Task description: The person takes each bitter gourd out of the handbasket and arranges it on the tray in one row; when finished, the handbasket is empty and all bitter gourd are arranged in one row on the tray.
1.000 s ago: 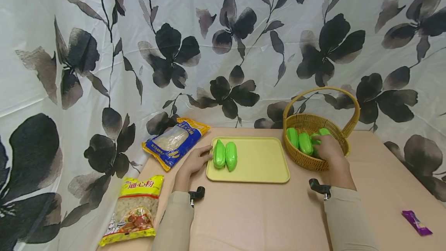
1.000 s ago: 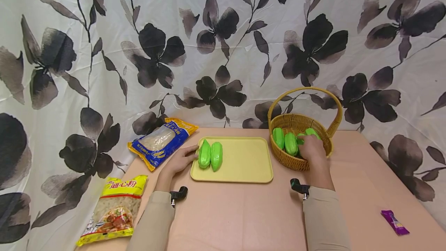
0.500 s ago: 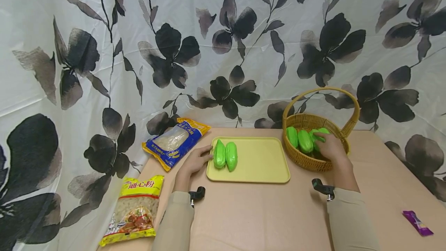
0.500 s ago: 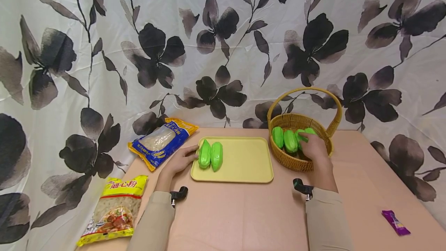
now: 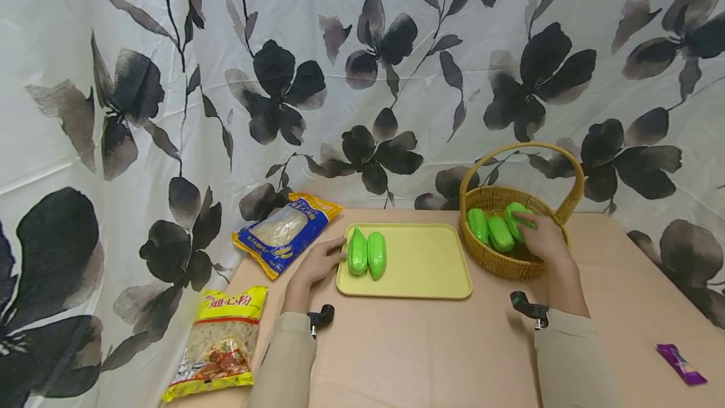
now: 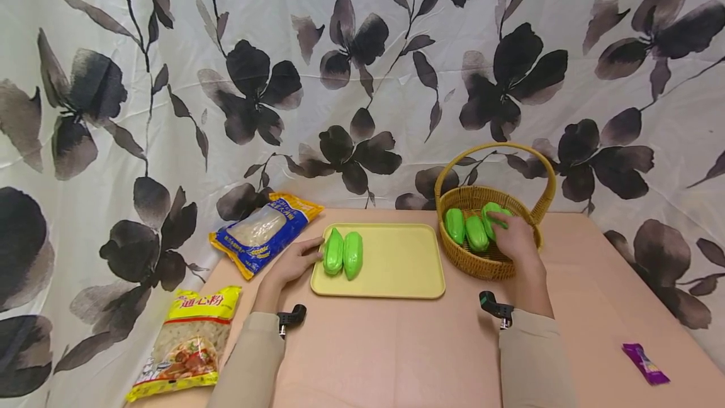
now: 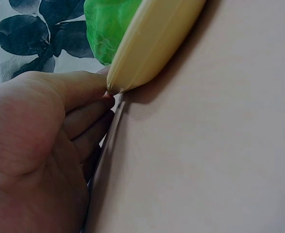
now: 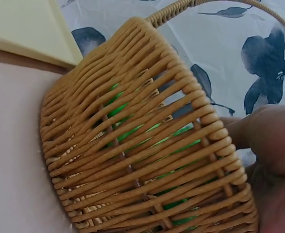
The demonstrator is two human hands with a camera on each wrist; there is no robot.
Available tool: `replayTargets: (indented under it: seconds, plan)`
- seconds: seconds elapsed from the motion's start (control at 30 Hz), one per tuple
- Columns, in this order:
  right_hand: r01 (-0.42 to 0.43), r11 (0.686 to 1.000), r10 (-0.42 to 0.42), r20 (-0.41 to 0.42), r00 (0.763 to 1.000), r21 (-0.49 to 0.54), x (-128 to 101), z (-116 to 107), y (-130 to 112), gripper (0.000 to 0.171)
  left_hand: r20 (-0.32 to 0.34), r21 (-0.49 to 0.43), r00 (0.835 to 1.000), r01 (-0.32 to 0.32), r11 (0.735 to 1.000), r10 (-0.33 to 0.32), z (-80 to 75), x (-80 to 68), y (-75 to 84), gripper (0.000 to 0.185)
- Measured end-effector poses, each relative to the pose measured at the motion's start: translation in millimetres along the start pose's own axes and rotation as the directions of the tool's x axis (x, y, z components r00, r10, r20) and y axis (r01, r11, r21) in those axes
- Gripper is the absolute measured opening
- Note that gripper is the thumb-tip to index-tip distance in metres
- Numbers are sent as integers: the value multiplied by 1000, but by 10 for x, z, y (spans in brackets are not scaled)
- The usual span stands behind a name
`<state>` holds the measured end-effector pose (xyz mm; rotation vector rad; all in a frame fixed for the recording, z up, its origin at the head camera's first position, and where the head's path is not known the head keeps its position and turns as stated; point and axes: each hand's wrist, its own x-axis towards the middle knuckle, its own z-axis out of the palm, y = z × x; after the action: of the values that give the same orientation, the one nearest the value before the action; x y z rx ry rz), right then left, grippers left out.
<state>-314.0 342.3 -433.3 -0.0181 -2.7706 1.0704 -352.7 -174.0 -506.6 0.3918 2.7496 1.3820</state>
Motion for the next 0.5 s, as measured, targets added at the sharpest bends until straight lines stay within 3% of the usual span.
replayTargets:
  seconds: [0.17, 0.3, 0.5]
  plan:
    - [-2, 989, 3, -4, 1000, 148, -18, 2, -71, 49, 8, 1, 1000, 1, 1000, -1, 8, -22, -3, 46]
    - [-2, 955, 6, -15, 1000, 295, -25, -20, -169, 54, 8, -1, 1000, -1, 1000, 1, 7, -19, -5, 46]
    - [-3, 807, 20, -22, 1000, 590, -69, -100, -361, 55, 7, -24, 1000, 9, 1000, -9, -1, -14, 13, 46]
